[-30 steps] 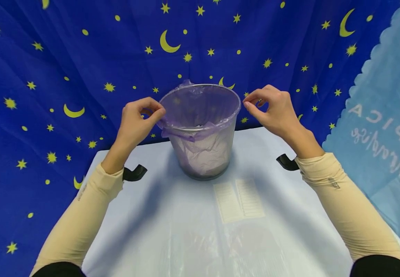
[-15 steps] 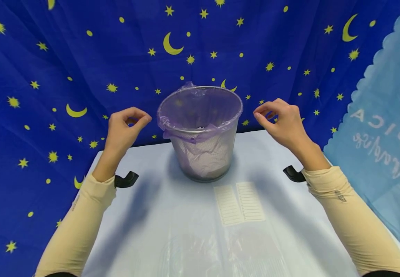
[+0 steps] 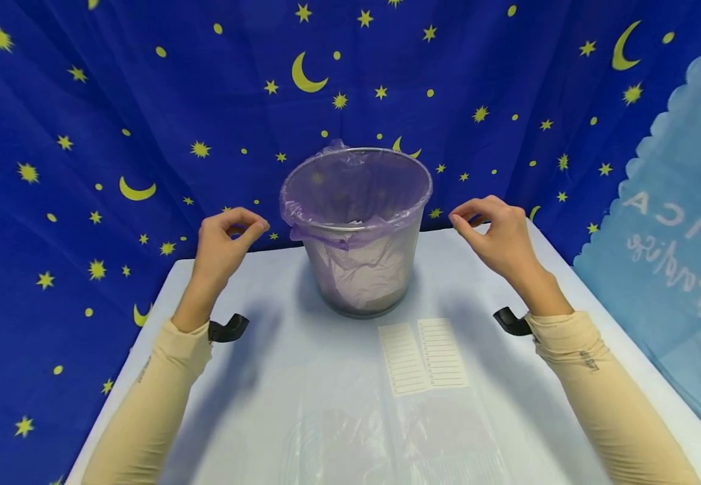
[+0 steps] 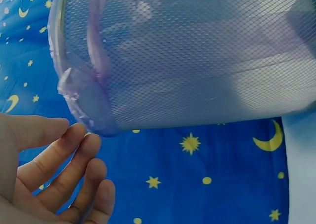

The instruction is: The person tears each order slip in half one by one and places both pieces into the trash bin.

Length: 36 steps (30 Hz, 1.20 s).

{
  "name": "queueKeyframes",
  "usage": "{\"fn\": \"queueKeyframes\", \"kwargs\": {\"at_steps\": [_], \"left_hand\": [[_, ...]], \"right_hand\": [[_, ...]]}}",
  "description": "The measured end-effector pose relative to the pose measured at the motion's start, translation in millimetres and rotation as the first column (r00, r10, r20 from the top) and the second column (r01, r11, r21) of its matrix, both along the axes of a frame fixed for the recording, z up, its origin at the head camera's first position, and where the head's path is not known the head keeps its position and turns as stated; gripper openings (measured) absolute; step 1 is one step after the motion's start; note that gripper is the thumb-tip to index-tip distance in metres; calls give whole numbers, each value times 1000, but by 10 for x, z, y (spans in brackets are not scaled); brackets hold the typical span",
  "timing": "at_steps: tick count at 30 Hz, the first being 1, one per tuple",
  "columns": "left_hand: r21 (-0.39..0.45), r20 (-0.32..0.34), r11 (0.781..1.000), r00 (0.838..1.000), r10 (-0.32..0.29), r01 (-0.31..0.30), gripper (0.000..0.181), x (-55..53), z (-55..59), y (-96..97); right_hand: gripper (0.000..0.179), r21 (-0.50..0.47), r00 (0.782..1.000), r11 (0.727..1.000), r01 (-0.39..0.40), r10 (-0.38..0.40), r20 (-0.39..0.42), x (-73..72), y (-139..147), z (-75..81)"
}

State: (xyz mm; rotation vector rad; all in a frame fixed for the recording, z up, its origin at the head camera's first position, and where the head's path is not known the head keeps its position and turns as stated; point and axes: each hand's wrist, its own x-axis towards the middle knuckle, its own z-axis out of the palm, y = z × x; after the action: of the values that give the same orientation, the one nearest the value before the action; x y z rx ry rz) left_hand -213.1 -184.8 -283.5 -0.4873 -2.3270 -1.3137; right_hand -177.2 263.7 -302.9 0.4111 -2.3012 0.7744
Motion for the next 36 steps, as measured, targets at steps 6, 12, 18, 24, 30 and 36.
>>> {"fn": "queueKeyframes", "kwargs": {"at_steps": [6,12,18,24,30,36], "left_hand": [[14,27,1000,1000,-12,11,17,0,-138,25],[35,41,999,999,-27,26,15,7,-267,30],[51,45,998,998,-43,41,11,37,-475,60],[67,76,997,996,-52,47,10,76,-683,113],[64,101,997,994,-42,36,9,102,-810,176],[76,137,996,989,-47,37,11,96,-923,182]], "right_hand": [[8,-39,1000,999,-7,7,1,37,28,-190],[10,-48,1000,999,2,-3,-4,50,61,-339],[11,-77,1000,997,-9,9,-1,68,56,-533],[11,-123,999,992,-3,8,42,132,-2,-747],[11,-144,998,990,10,-1,64,138,6,-876],[9,-168,997,986,5,7,73,164,21,-992]]}}
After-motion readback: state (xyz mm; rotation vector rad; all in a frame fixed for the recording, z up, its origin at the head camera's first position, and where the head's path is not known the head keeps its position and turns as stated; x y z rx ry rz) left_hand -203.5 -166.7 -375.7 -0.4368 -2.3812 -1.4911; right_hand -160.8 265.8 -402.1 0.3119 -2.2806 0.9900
